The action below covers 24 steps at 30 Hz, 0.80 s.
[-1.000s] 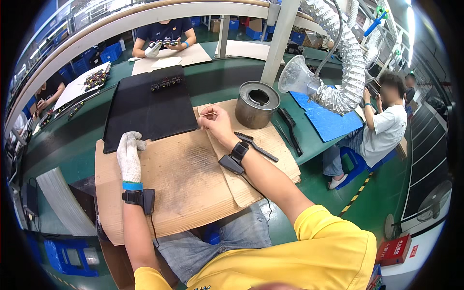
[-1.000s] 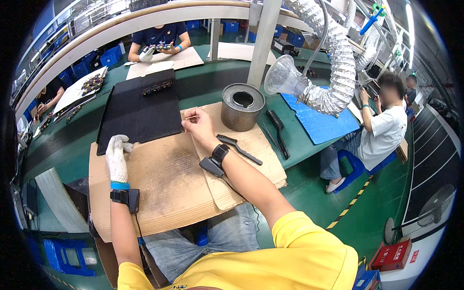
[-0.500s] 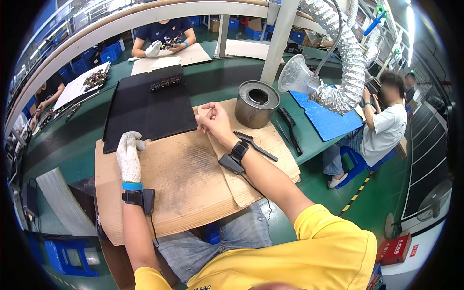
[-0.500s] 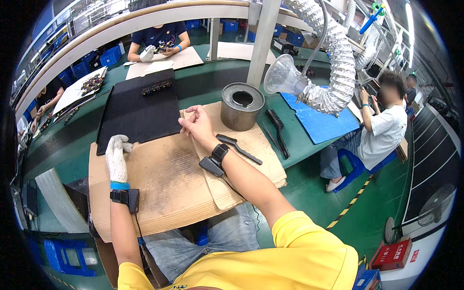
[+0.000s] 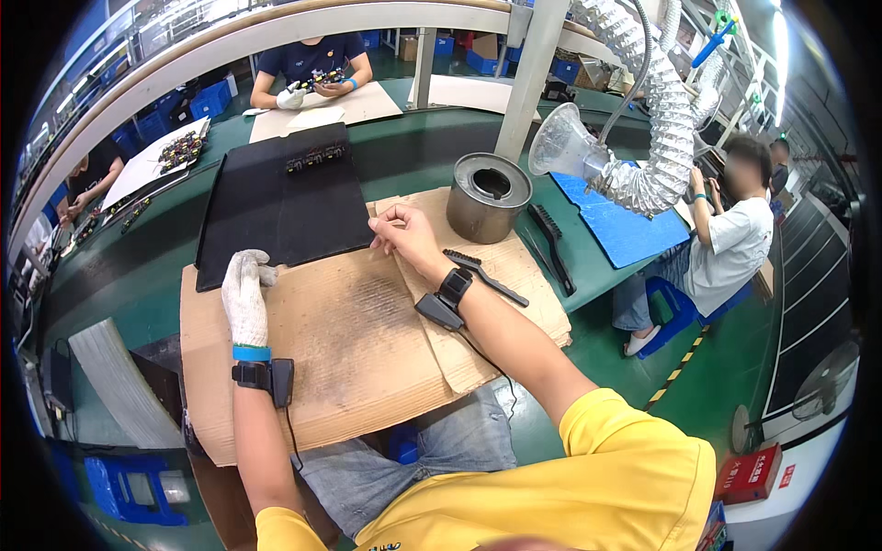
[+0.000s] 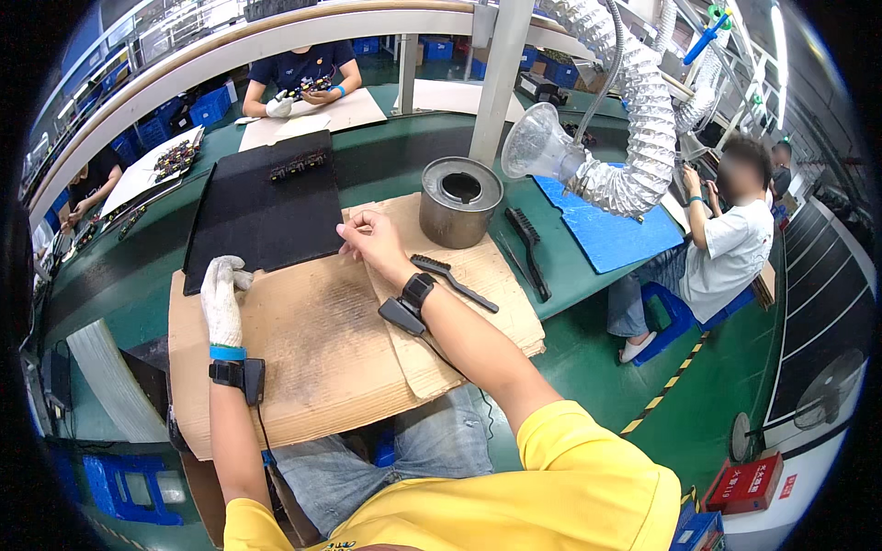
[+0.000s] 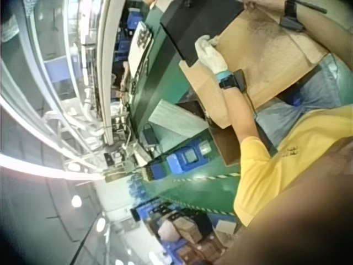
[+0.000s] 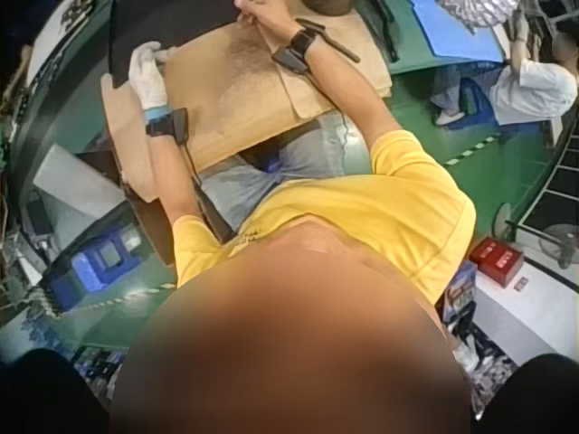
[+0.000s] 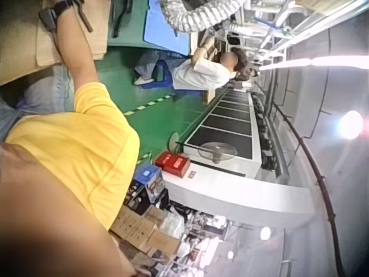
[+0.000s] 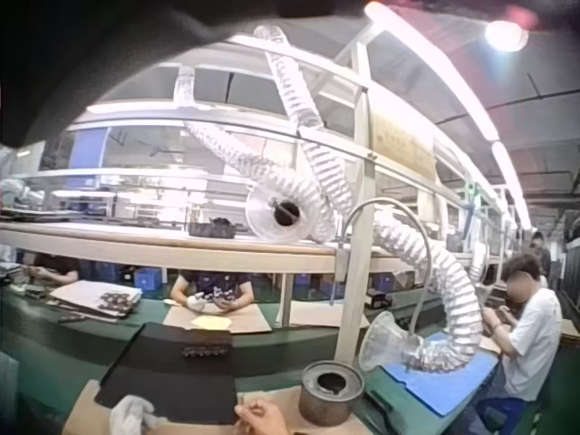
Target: Cleaning and inspecting printed circuit boards using a small brush at a manual workstation.
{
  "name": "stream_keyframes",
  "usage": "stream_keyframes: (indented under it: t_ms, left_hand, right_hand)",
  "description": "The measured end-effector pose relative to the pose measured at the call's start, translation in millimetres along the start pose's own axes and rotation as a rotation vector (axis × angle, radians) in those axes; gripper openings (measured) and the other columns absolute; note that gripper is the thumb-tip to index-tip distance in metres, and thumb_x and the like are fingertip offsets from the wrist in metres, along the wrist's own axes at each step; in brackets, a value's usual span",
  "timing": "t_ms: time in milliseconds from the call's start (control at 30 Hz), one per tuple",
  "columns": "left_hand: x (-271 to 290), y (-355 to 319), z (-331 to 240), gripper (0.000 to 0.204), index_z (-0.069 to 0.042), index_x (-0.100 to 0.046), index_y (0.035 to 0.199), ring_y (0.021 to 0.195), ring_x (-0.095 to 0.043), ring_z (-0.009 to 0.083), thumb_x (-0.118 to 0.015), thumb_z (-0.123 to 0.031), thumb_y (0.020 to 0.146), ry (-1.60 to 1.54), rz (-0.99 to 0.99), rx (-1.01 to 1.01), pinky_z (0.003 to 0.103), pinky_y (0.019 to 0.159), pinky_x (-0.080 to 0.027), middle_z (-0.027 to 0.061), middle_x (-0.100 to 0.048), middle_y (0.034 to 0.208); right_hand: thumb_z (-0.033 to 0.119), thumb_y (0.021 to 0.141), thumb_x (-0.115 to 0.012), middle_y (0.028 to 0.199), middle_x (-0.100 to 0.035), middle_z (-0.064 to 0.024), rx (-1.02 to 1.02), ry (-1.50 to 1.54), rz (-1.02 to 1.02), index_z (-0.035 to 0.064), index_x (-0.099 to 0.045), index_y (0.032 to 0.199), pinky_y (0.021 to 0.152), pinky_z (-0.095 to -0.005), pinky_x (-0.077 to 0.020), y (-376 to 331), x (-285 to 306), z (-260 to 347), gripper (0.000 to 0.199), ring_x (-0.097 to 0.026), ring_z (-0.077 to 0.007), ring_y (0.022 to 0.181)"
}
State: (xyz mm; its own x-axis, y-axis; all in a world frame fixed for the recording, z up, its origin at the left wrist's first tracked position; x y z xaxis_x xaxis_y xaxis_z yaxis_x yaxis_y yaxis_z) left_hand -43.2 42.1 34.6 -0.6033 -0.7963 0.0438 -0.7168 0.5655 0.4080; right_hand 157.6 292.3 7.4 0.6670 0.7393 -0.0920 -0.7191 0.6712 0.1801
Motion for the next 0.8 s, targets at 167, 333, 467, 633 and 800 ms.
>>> stream_keyframes:
  t_ms: [167, 333, 467, 633, 800]
  left_hand:
    - [0.4, 0.5, 1.1, 0.029, -0.002, -0.068, 0.104, 0.074, -0.060, 0.0100, -0.051, -0.024, 0.113, -0.016, 0.005, 0.004, 0.028, 0.073, -0.050, 0.0021, -0.064, 0.079]
    - [3.1, 0.5, 2.2, 0.029, -0.002, -0.068, 0.104, 0.074, -0.060, 0.0095, -0.052, -0.024, 0.113, -0.025, 0.001, 0.002, 0.028, 0.073, -0.050, 0.0019, -0.064, 0.079]
    - [-3.3, 5.8, 3.5, 0.028, -0.002, -0.068, 0.104, 0.073, -0.059, 0.0089, -0.052, -0.024, 0.113, -0.052, 0.000, 0.011, 0.027, 0.071, -0.049, 0.0014, -0.064, 0.078]
    - [1.8, 4.1, 17.7, 0.028, -0.003, -0.068, 0.104, 0.072, -0.058, 0.0080, -0.052, -0.025, 0.112, -0.078, -0.008, 0.055, 0.026, 0.069, -0.047, 0.0001, -0.063, 0.077]
    - [1.3, 1.4, 21.5, 0.028, -0.004, -0.068, 0.104, 0.072, -0.057, 0.0077, -0.053, -0.025, 0.112, -0.035, 0.032, 0.049, 0.026, 0.069, -0.047, -0.0005, -0.062, 0.076]
  right_hand:
    - [0.017, 0.101, -0.075, 0.085, -0.068, -0.0054, 0.046, 0.048, -0.040, 0.0037, -0.060, 0.102, 0.057, -0.0225, -0.0502, -4.7, -3.3, 7.3, 0.020, -0.070, -0.0114, 0.070]
    - [0.020, 0.102, -0.076, 0.082, -0.069, -0.0051, 0.072, -0.015, 0.002, 0.0052, -0.059, 0.094, 0.057, -0.0221, -0.0492, -4.7, -9.1, 14.2, 0.023, -0.069, -0.0106, 0.071]
    - [0.022, 0.102, -0.076, 0.082, -0.070, -0.0034, 0.071, 0.018, 0.095, 0.0052, -0.062, 0.093, 0.059, -0.0223, -0.0495, 1.4, -7.5, 13.5, 0.023, -0.069, -0.0095, 0.073]
    - [0.025, 0.099, -0.078, 0.083, -0.071, -0.0031, 0.172, -0.141, 0.240, 0.0045, -0.070, 0.097, 0.064, -0.0266, -0.0521, -23.9, -28.9, 58.9, 0.022, -0.070, -0.0112, 0.076]
    - [0.020, 0.092, -0.079, 0.101, -0.069, -0.0097, 0.888, -0.790, 0.463, 0.0042, -0.071, 0.100, 0.070, -0.0342, -0.0538, -135.2, -91.8, 202.2, 0.020, -0.069, -0.0253, 0.086]
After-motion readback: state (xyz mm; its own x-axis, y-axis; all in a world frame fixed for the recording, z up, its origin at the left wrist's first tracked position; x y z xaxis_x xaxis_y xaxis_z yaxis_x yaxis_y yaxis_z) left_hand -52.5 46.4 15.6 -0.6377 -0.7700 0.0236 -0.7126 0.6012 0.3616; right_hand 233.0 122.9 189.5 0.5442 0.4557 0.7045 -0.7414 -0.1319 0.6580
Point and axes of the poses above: each hand's wrist, its own y-axis towards the middle knuckle, its own x-axis out of the back of the hand, z = x × y, the point moved 7 cm from there along y, towards the middle knuckle
